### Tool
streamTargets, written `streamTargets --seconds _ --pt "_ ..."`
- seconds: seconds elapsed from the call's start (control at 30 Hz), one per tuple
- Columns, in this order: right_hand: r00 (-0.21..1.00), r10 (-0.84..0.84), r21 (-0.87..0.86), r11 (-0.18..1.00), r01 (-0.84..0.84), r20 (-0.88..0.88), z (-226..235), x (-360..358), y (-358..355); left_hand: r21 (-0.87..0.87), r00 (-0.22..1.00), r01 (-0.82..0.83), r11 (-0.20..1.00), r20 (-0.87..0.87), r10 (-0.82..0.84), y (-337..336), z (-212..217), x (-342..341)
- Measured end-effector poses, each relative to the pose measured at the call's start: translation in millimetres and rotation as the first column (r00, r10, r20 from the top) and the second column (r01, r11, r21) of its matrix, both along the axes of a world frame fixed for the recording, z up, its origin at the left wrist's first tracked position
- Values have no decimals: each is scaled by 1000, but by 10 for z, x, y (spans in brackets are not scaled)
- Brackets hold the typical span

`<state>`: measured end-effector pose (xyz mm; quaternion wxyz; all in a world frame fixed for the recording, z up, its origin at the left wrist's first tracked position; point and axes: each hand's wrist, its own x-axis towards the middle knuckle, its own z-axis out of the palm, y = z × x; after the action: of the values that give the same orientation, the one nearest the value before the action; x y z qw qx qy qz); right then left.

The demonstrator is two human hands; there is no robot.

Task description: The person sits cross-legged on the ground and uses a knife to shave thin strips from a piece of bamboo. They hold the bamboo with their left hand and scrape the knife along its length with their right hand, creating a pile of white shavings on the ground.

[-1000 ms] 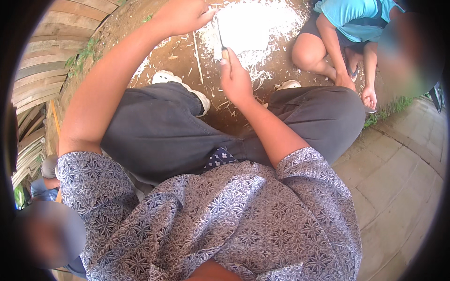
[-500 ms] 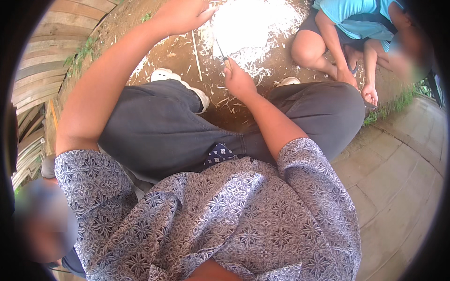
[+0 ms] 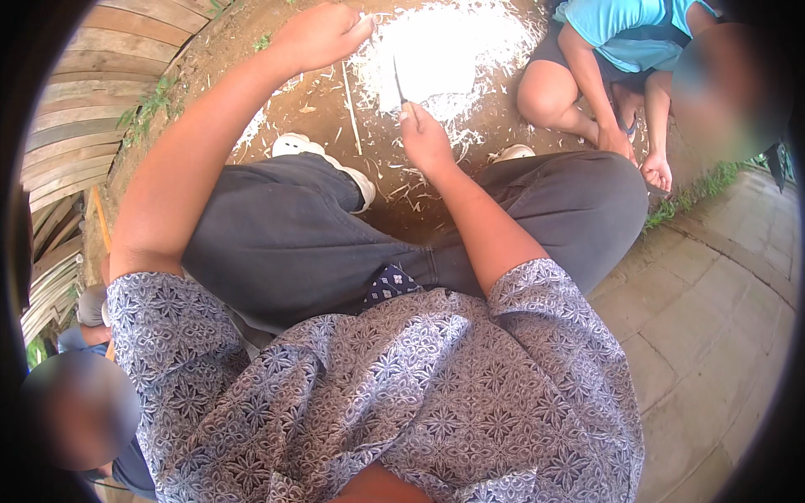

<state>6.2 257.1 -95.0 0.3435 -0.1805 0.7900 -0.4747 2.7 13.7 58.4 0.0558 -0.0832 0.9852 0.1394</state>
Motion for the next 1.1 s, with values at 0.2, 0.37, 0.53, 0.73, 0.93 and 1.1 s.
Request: streamTargets --seconds 0.2,0.37,0.53,0.73,0.93,1.1 --pt "971 -48 0 999 50 -236 79 50 5 50 1000 -5 999 -27 6 77 -55 5" --pt "991 -31 11 999 33 -129 613 127 -20 35 1000 -15 999 -2 15 102 -81 12" --pt "959 195 298 946 -128 -205 -204 -63 134 -73 998 49 996 -41 -52 197 10 65" --pt "1000 25 40 999 -26 13 62 -103 57 -63 993 107 992 -44 -109 177 -69 39" --pt "983 80 126 990 -60 -166 176 41 115 -66 997 72 995 -33 -75 207 4 106" --pt "970 237 320 924 -208 -53 -333 -116 151 -86 996 56 995 69 -50 283 138 32"
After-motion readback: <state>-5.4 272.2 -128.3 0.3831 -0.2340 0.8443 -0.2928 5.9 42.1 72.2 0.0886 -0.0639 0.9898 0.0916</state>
